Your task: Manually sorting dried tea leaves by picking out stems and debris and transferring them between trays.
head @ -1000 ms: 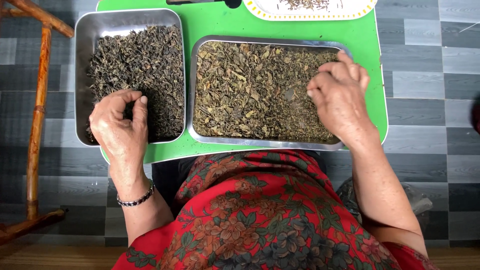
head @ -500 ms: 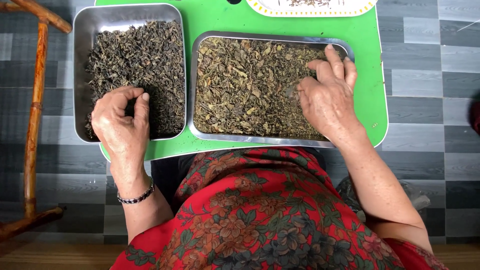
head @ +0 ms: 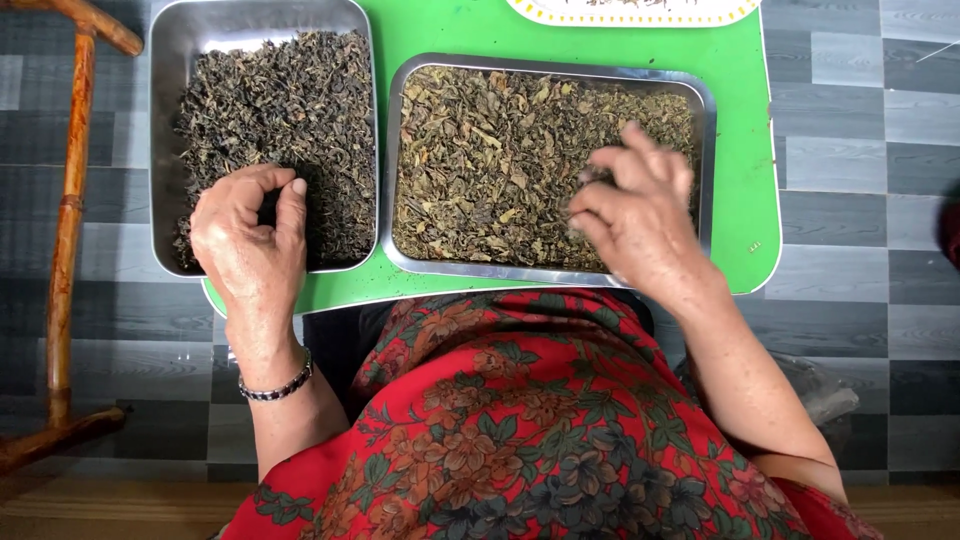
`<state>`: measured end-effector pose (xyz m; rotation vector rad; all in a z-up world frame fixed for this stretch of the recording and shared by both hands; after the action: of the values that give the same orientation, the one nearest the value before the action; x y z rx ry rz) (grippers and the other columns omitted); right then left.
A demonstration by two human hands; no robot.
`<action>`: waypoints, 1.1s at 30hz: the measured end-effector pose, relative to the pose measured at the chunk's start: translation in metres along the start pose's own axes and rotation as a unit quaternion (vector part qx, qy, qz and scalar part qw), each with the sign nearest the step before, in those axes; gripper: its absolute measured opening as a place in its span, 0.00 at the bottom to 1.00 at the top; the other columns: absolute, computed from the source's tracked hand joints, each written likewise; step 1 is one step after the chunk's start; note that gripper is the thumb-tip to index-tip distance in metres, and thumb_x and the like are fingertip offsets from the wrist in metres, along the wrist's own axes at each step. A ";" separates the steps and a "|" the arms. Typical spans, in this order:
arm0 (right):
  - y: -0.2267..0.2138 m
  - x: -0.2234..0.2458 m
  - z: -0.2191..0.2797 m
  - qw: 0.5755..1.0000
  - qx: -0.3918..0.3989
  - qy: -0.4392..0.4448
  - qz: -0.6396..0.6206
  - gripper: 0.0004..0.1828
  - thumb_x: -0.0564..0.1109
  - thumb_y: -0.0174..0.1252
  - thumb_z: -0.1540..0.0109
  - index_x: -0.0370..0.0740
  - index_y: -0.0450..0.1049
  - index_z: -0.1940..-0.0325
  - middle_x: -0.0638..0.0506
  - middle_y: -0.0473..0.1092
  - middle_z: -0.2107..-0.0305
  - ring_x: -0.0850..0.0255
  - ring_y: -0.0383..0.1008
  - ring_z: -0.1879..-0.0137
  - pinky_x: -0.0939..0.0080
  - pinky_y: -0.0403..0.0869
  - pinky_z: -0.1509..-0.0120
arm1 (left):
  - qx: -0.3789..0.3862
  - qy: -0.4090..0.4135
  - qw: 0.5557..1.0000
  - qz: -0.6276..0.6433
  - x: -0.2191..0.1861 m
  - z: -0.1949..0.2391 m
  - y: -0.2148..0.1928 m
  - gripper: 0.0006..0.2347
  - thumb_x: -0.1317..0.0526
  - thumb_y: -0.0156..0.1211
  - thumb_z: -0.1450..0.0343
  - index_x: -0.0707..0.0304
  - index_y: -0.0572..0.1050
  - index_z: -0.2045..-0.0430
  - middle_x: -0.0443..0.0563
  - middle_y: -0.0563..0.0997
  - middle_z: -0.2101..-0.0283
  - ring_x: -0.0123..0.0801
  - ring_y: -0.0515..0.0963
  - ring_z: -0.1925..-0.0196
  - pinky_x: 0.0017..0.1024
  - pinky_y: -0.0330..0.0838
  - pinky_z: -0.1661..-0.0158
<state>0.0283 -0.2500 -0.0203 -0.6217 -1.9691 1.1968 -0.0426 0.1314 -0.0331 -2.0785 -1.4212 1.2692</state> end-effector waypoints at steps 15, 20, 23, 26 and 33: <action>-0.005 0.011 0.005 0.994 0.101 0.038 -0.004 0.06 0.46 0.72 0.44 0.48 0.82 0.65 0.43 0.70 0.44 0.40 0.51 0.21 0.36 0.49 0.25 | 0.004 0.001 1.000 -0.011 -0.002 0.001 0.000 0.02 0.66 0.73 0.23 0.59 0.83 0.63 0.55 0.84 0.59 0.54 0.82 0.55 0.44 0.71 0.47; -0.004 0.011 0.002 0.995 0.095 0.036 -0.005 0.04 0.42 0.70 0.43 0.46 0.81 0.68 0.43 0.71 0.47 0.40 0.53 0.22 0.36 0.49 0.24 | 0.003 0.001 1.000 -0.009 0.000 0.001 0.000 0.03 0.66 0.73 0.23 0.60 0.83 0.63 0.55 0.84 0.59 0.55 0.82 0.56 0.45 0.71 0.48; -0.004 0.004 0.002 0.996 0.078 0.035 -0.028 0.04 0.41 0.68 0.41 0.46 0.79 0.68 0.46 0.72 0.49 0.41 0.55 0.23 0.35 0.50 0.24 | -0.002 0.003 1.000 -0.007 -0.001 0.000 0.000 0.03 0.67 0.73 0.23 0.60 0.84 0.63 0.55 0.84 0.59 0.55 0.82 0.56 0.45 0.72 0.48; -0.011 -0.002 0.005 0.995 0.063 0.052 -0.062 0.03 0.41 0.66 0.38 0.46 0.78 0.65 0.46 0.71 0.50 0.41 0.57 0.24 0.34 0.50 0.25 | -0.003 0.003 1.000 -0.007 0.000 0.001 0.000 0.02 0.66 0.73 0.23 0.59 0.84 0.63 0.55 0.84 0.59 0.55 0.82 0.56 0.44 0.72 0.48; -0.011 0.012 0.005 0.998 0.060 0.024 -0.028 0.04 0.43 0.69 0.41 0.46 0.79 0.64 0.44 0.70 0.46 0.39 0.53 0.23 0.33 0.50 0.25 | 0.002 0.003 1.000 -0.004 -0.003 0.000 0.000 0.02 0.67 0.73 0.23 0.60 0.83 0.63 0.56 0.84 0.59 0.56 0.82 0.56 0.46 0.72 0.48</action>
<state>0.0166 -0.2487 -0.0079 -0.5256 -1.8474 1.2442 -0.0434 0.1289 -0.0316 -2.0704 -1.4228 1.2594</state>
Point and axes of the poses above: each hand's wrist, its own z-axis away from the middle knuckle, its own y-axis out of the palm, x = y × z, the point moved 1 cm from there along -z, towards the middle knuckle
